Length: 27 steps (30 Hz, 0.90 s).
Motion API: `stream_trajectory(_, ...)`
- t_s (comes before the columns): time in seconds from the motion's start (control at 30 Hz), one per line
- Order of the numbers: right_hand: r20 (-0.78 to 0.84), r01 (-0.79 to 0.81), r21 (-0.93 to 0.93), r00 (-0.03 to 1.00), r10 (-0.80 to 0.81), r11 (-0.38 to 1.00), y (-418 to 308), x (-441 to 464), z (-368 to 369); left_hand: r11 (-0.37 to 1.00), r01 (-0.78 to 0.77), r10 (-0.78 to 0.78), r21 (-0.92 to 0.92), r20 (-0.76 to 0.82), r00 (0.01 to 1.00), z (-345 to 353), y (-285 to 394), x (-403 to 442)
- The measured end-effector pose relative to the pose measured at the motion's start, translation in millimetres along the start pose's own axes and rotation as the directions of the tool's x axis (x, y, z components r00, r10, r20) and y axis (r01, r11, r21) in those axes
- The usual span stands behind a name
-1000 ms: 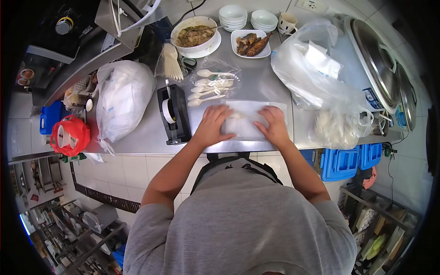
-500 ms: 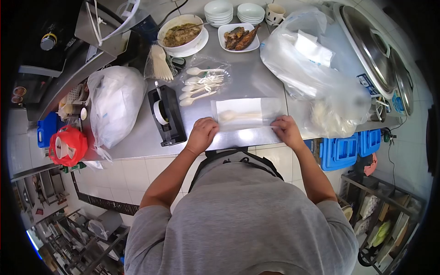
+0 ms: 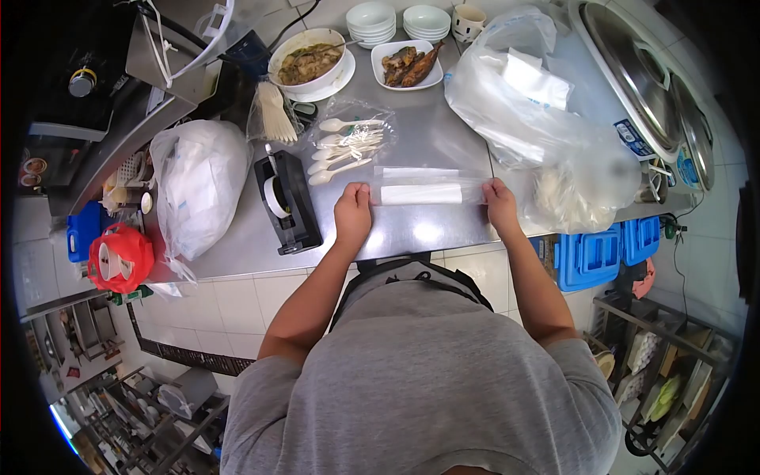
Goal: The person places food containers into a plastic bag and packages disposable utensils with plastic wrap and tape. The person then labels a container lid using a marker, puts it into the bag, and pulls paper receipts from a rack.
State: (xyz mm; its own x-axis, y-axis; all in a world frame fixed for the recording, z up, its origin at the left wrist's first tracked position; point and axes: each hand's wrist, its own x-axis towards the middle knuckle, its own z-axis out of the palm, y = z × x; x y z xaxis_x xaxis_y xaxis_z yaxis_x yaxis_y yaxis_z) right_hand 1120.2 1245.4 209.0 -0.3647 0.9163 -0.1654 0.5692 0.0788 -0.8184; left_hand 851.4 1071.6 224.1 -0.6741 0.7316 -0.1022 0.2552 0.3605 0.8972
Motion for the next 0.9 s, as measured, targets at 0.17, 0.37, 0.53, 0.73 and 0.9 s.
stream_trajectory(0.17, -0.111, 0.038, -0.142, 0.992, -0.054, 0.989, -3, -3, 7, 0.989, -0.098, 0.099, -0.112, 0.007, 0.995, 12, -11, 1)
stream_trajectory(0.37, -0.171, 0.02, -0.093, 0.985, -0.035, 0.995, -16, -10, 8, 0.992, -0.116, 0.116, 0.051, 0.016, 0.993, 14, -12, 6)
stream_trajectory(0.53, -0.219, 0.027, -0.162, 0.974, -0.063, 0.986, -27, -15, 9, 0.971, -0.069, 0.057, 0.228, 0.055, 0.997, 12, 7, 9)
stream_trajectory(0.73, -0.246, 0.037, -0.248, 0.964, -0.1, 0.968, -30, -16, 12, 0.909, -0.061, 0.045, 0.413, 0.048, 0.998, 16, 16, 13)
stream_trajectory(0.9, -0.213, -0.006, -0.268, 0.975, -0.054, 0.963, -38, -18, 12, 0.888, -0.097, 0.084, 0.449, 0.049, 0.995, 18, 9, 16)
